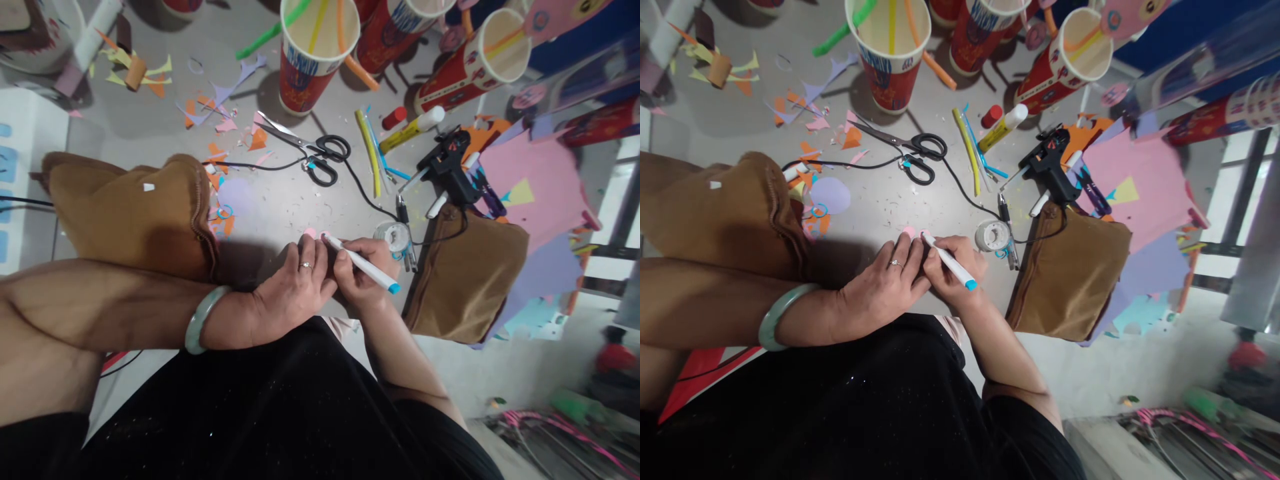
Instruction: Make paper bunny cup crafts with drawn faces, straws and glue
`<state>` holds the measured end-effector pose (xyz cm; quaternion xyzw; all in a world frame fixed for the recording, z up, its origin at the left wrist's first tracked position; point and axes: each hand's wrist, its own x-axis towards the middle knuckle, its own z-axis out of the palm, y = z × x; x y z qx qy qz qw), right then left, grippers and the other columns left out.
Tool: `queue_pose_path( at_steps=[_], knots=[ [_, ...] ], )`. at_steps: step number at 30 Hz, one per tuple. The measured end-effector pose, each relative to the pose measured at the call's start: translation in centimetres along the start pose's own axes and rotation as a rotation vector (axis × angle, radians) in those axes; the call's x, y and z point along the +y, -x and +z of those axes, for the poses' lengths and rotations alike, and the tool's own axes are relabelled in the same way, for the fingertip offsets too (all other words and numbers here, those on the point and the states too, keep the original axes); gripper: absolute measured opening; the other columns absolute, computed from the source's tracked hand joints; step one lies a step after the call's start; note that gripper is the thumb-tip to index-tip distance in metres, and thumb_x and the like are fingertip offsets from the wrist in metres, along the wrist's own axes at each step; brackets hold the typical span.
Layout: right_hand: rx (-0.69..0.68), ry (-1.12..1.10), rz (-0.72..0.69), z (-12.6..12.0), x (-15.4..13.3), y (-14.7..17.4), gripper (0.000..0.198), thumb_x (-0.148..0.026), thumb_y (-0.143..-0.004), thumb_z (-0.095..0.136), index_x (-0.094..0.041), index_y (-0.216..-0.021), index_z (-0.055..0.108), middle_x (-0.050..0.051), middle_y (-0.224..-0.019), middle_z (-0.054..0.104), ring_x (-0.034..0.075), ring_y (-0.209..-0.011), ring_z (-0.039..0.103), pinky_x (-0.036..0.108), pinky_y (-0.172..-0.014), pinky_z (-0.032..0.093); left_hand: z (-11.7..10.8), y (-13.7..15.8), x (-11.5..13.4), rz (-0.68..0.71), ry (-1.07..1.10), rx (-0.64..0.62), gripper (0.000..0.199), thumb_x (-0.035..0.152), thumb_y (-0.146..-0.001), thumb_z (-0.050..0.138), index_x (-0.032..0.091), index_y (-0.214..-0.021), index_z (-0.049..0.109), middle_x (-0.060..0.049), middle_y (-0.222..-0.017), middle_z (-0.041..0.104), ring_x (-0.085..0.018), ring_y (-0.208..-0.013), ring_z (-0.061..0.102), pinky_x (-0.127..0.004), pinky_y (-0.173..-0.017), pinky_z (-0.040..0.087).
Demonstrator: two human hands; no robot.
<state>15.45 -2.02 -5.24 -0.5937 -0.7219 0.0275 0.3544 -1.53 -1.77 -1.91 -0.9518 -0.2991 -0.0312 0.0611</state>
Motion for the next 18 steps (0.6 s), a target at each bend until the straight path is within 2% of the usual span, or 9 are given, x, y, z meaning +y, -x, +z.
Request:
queue_pose_path(
  at_steps=[10,18],
  knots=[
    [-0.02,-0.037,0.022,-0.09,0.11,0.0,0.008,-0.031,-0.092,0.062,-0.023,-0.092,0.064,-0.001,-0.077,0.073,0.013,-0.059,0.068,0.024,-0.051,0.053,-0.14,0.06,-0.16,0.013,0.019,-0.019,0.041,0.011,-0.102,0.049,0.002,-0.14,0.061,-0.03,-0.133,0.069,-0.04,-0.124,0.069,-0.045,-0.091,0.058],
    [0.014,0.085,0.018,0.0,0.15,0.1,0.021,-0.041,-0.094,0.058,-0.023,-0.085,0.066,0.0,-0.07,0.071,0.013,-0.052,0.064,0.025,-0.046,0.049,-0.11,-0.07,0.03,-0.013,0.051,-0.024,0.041,0.011,-0.102,0.049,0.004,-0.141,0.061,-0.028,-0.133,0.07,-0.039,-0.123,0.07,-0.046,-0.091,0.059]
  ],
)
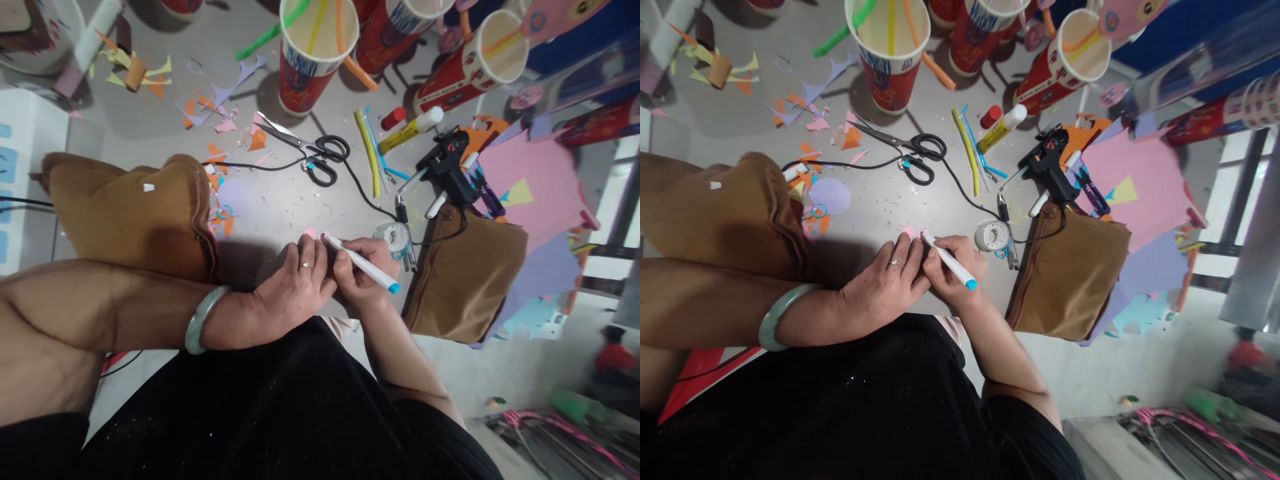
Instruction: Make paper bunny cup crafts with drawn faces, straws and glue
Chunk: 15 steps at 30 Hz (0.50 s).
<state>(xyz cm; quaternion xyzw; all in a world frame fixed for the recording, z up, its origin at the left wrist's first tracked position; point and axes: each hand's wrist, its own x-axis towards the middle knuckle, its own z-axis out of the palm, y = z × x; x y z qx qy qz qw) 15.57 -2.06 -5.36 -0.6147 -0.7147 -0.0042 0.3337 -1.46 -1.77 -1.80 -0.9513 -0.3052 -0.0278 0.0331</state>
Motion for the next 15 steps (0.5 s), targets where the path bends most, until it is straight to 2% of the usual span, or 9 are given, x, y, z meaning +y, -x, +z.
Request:
queue_pose_path(
  at_steps=[7,15],
  knots=[
    [0.025,-0.033,-0.026,-0.02,-0.1,-0.27,0.016,-0.037,-0.093,0.06,-0.023,-0.086,0.064,-0.001,-0.071,0.072,0.012,-0.049,0.062,0.024,-0.043,0.045,-0.06,0.0,-0.15,0.02,-0.056,0.034,0.038,0.011,-0.102,0.048,0.003,-0.135,0.065,-0.029,-0.128,0.072,-0.04,-0.12,0.071,-0.045,-0.089,0.06],
    [0.022,-0.063,-0.023,0.05,-0.31,-0.39,0.013,-0.035,-0.093,0.06,-0.023,-0.087,0.062,-0.002,-0.071,0.072,0.011,-0.049,0.064,0.023,-0.043,0.046,-0.12,0.06,-0.31,0.042,-0.047,0.017,0.039,0.011,-0.102,0.048,0.001,-0.136,0.063,-0.031,-0.13,0.07,-0.042,-0.121,0.071,-0.045,-0.088,0.06]
  ],
)
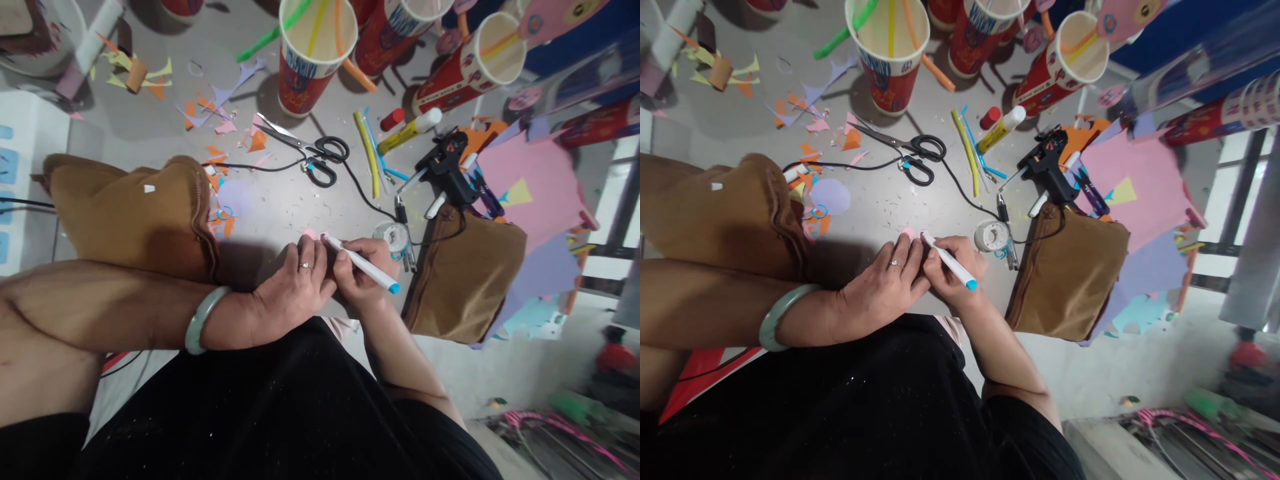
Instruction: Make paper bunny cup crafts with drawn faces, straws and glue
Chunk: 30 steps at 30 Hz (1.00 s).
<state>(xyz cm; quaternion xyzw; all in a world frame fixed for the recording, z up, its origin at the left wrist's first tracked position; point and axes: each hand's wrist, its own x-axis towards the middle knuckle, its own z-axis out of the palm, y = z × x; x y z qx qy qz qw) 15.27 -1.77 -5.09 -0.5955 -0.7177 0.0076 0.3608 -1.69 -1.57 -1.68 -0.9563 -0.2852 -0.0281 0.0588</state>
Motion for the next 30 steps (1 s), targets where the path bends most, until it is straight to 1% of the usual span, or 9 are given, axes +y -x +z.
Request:
queue_pose_path(
  at_steps=[4,12,17,25,30],
  knots=[
    [0.008,-0.049,-0.007,-0.05,0.01,-0.03,0.008,-0.03,-0.092,0.063,-0.023,-0.088,0.063,-0.002,-0.073,0.073,0.011,-0.052,0.064,0.022,-0.046,0.048,0.11,-0.02,0.15,-0.017,-0.011,0.025,0.037,0.011,-0.102,0.049,0.002,-0.134,0.065,-0.029,-0.128,0.072,-0.041,-0.12,0.071,-0.045,-0.089,0.06],
    [-0.008,-0.065,0.002,-0.09,0.03,0.0,0.007,-0.03,-0.092,0.062,-0.023,-0.089,0.062,-0.003,-0.074,0.073,0.011,-0.053,0.065,0.023,-0.045,0.047,0.21,-0.01,0.19,-0.02,-0.054,0.031,0.038,0.013,-0.103,0.046,0.006,-0.134,0.066,-0.025,-0.128,0.073,-0.038,-0.118,0.072,-0.043,-0.088,0.059],
    [-0.023,-0.057,-0.002,-0.15,-0.06,-0.04,0.006,-0.029,-0.093,0.062,-0.024,-0.09,0.062,-0.002,-0.076,0.075,0.012,-0.056,0.068,0.022,-0.048,0.05,0.17,0.0,0.19,-0.02,-0.058,0.006,0.039,0.012,-0.102,0.046,0.006,-0.135,0.065,-0.025,-0.13,0.072,-0.037,-0.12,0.071,-0.043,-0.09,0.058],
    [-0.019,-0.051,-0.019,-0.13,-0.08,-0.02,0.003,-0.026,-0.092,0.063,-0.023,-0.091,0.062,-0.002,-0.076,0.075,0.011,-0.056,0.068,0.022,-0.049,0.05,0.27,-0.04,0.28,-0.032,-0.035,0.023,0.038,0.012,-0.102,0.047,0.004,-0.134,0.066,-0.027,-0.129,0.072,-0.039,-0.12,0.072,-0.044,-0.089,0.059],
    [-0.029,-0.04,-0.019,-0.14,0.02,0.08,0.004,-0.028,-0.093,0.063,-0.023,-0.092,0.062,-0.002,-0.076,0.075,0.012,-0.057,0.067,0.023,-0.05,0.05,0.2,0.01,0.19,-0.021,-0.057,0.032,0.038,0.012,-0.102,0.047,0.005,-0.135,0.066,-0.025,-0.128,0.073,-0.038,-0.119,0.072,-0.043,-0.089,0.06]
  ],
)
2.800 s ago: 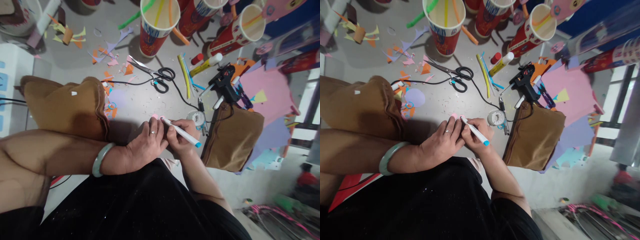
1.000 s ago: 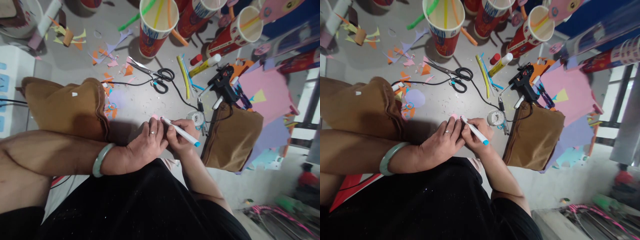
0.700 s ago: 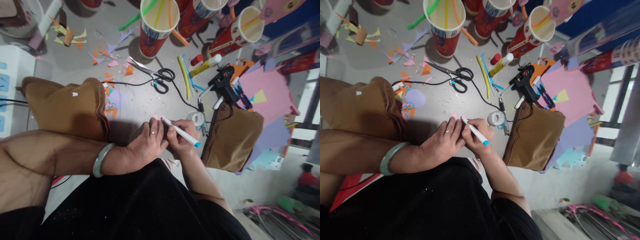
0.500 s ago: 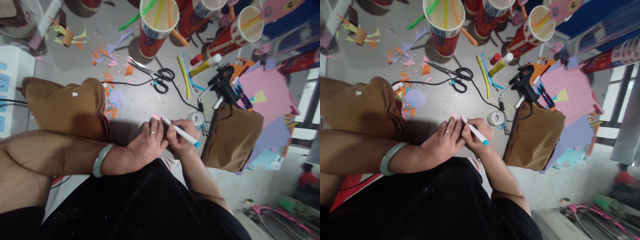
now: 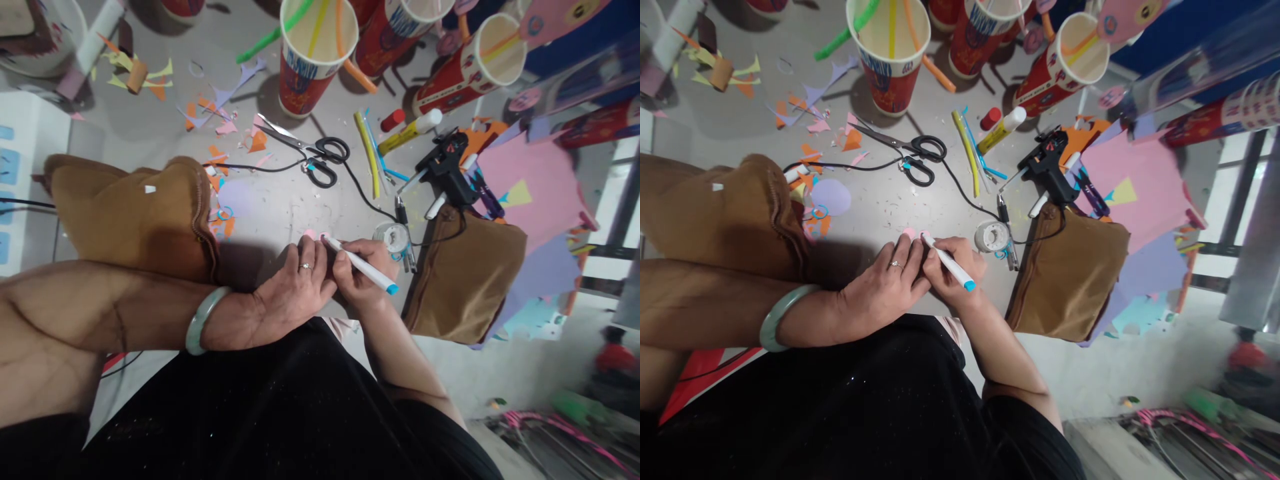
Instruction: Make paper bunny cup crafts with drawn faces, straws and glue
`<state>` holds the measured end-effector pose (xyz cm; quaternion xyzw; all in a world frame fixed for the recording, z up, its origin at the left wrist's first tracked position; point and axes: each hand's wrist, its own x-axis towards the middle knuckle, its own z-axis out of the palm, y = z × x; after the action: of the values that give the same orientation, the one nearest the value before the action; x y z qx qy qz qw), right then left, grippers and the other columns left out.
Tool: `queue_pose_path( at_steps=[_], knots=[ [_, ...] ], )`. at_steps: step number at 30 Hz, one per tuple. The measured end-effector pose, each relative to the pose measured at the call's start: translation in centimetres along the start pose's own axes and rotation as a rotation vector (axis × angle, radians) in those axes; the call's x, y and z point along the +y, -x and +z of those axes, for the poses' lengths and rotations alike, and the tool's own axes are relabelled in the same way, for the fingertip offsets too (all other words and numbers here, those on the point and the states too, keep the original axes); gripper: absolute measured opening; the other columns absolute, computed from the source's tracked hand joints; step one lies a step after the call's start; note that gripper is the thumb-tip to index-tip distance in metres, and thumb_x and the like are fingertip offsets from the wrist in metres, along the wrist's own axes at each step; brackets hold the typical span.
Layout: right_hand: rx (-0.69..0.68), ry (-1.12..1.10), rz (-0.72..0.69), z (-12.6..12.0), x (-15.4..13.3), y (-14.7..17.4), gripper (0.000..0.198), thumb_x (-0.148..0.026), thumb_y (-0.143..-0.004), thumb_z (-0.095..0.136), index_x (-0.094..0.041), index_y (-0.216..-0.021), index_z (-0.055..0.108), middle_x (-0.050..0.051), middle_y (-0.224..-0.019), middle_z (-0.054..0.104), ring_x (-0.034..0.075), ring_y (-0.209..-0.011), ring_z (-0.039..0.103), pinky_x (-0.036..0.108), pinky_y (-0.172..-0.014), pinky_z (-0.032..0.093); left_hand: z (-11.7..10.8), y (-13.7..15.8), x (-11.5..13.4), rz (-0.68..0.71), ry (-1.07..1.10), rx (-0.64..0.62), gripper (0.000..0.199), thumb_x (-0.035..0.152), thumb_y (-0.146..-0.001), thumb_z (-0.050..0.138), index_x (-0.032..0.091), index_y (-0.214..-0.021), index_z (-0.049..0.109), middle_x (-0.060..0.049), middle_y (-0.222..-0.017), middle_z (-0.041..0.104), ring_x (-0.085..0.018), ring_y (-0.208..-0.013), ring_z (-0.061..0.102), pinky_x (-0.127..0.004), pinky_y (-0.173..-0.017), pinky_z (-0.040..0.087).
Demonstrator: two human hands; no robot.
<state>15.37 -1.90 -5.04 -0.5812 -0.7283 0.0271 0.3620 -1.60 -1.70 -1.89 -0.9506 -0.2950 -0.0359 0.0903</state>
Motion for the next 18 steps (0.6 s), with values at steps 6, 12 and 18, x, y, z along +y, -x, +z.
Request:
queue_pose_path(
  at_steps=[6,12,18],
  knots=[
    [0.002,0.027,0.006,-0.05,-0.12,-0.01,0.007,-0.029,-0.094,0.062,-0.023,-0.091,0.062,-0.002,-0.075,0.074,0.012,-0.055,0.067,0.023,-0.048,0.049,-0.05,-0.06,0.05,-0.005,0.026,-0.019,0.039,0.011,-0.102,0.046,0.003,-0.135,0.065,-0.027,-0.129,0.072,-0.04,-0.12,0.071,-0.044,-0.089,0.06],
    [0.001,0.041,0.0,0.16,-0.01,0.05,0.006,-0.029,-0.094,0.062,-0.023,-0.092,0.061,-0.004,-0.073,0.072,0.01,-0.054,0.065,0.021,-0.049,0.048,0.09,-0.04,0.18,-0.019,0.041,-0.002,0.039,0.011,-0.102,0.047,0.003,-0.135,0.065,-0.028,-0.128,0.072,-0.04,-0.12,0.071,-0.045,-0.089,0.06],
    [-0.027,0.066,0.029,0.28,0.26,0.3,0.013,-0.035,-0.095,0.058,-0.023,-0.091,0.061,-0.003,-0.072,0.071,0.011,-0.053,0.064,0.024,-0.049,0.048,0.01,-0.04,0.06,-0.01,0.059,-0.016,0.04,0.01,-0.101,0.049,0.001,-0.138,0.063,-0.03,-0.129,0.071,-0.041,-0.12,0.071,-0.046,-0.089,0.059]
  ],
)
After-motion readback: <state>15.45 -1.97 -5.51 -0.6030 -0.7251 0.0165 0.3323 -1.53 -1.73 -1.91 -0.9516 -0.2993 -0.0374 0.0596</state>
